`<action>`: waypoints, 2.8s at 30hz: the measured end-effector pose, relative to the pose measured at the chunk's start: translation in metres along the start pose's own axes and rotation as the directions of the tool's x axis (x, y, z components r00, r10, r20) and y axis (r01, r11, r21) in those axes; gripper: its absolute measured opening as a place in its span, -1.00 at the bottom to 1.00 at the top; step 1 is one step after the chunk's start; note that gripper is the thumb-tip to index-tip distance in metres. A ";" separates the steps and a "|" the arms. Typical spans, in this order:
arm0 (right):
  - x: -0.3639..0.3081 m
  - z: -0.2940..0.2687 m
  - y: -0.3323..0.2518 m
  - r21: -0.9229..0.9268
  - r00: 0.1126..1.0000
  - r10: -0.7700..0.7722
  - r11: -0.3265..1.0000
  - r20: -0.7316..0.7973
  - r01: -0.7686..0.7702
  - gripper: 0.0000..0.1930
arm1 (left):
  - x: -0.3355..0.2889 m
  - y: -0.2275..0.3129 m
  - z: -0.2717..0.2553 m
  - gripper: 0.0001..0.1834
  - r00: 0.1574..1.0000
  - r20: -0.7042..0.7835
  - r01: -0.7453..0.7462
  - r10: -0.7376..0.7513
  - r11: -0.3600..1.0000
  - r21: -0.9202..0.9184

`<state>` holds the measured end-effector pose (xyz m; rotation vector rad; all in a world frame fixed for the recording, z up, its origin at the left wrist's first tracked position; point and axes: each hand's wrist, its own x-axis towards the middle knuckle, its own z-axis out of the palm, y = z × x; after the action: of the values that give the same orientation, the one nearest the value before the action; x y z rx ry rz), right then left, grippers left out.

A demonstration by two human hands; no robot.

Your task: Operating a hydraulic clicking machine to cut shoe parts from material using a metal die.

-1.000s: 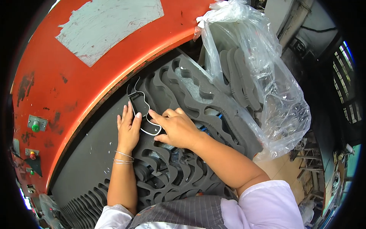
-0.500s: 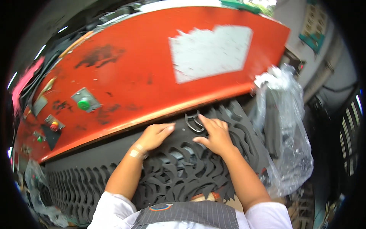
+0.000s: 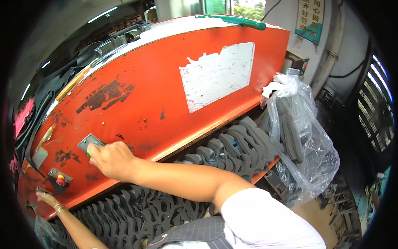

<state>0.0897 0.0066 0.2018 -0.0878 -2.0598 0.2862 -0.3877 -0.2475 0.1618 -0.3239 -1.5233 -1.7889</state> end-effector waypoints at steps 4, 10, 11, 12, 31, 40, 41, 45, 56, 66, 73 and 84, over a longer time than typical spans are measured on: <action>-0.006 -0.002 0.009 0.038 0.991 0.067 0.997 -0.119 -0.063 -0.78 | -0.021 0.007 0.032 -0.12 0.989 0.107 -0.121 0.107 0.983 0.137; -0.108 -0.033 0.033 -0.014 0.949 0.288 0.957 0.125 -0.289 -0.70 | -0.154 0.028 -0.016 -0.53 0.920 0.389 -0.096 0.040 0.988 0.124; -0.122 -0.034 0.036 -0.014 0.950 0.290 0.957 0.112 -0.291 -0.70 | -0.181 0.022 -0.040 -0.49 0.879 0.440 -0.301 0.184 0.930 0.211; -0.148 -0.049 0.048 -0.134 0.931 0.354 0.931 0.090 -0.341 -0.68 | -0.255 0.105 -0.026 -0.60 0.842 0.509 -0.261 0.179 0.961 0.093; -0.192 -0.110 0.055 -0.491 0.439 0.751 0.657 0.493 -0.572 -0.26 | -0.354 0.166 0.023 -0.33 -0.166 0.827 -0.459 -0.538 0.784 0.418; -0.217 -0.132 0.035 -0.561 0.390 0.774 0.631 0.499 -0.535 -0.16 | -0.374 0.170 -0.031 -0.28 -0.090 0.916 -0.541 -0.392 0.791 0.285; -0.226 -0.132 0.032 -0.576 0.366 0.785 0.617 0.501 -0.536 -0.15 | -0.382 0.169 -0.037 -0.28 -0.073 0.912 -0.585 -0.404 0.758 0.289; -0.227 -0.128 0.020 -0.609 0.341 0.781 0.622 0.523 -0.492 -0.15 | -0.383 0.167 -0.058 -0.31 -0.019 0.915 -0.645 -0.403 0.704 0.297; -0.250 -0.130 0.013 -0.497 0.438 0.701 0.710 0.562 -0.499 -0.16 | -0.386 0.147 -0.080 -0.42 0.048 0.958 -0.653 -0.282 0.717 0.244; -0.184 -0.186 0.092 -0.525 0.756 0.630 0.589 -0.178 -0.614 -0.60 | -0.313 0.165 -0.087 -0.60 -0.358 0.914 -0.333 -0.189 0.941 0.064; -0.186 -0.100 0.164 -0.776 0.554 0.830 0.393 0.068 -0.493 -0.54 | -0.305 0.297 -0.007 -0.62 0.017 1.000 -0.378 0.007 0.926 0.000; -0.218 -0.211 0.154 0.631 0.511 0.859 0.370 0.048 -0.682 -0.58 | -0.458 0.305 0.069 -0.44 -0.378 0.908 0.477 0.182 0.879 0.022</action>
<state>0.3710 0.1513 0.0759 -0.7222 -1.3800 1.4285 0.1141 -0.0151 0.1192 -2.7670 -2.1716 -1.9055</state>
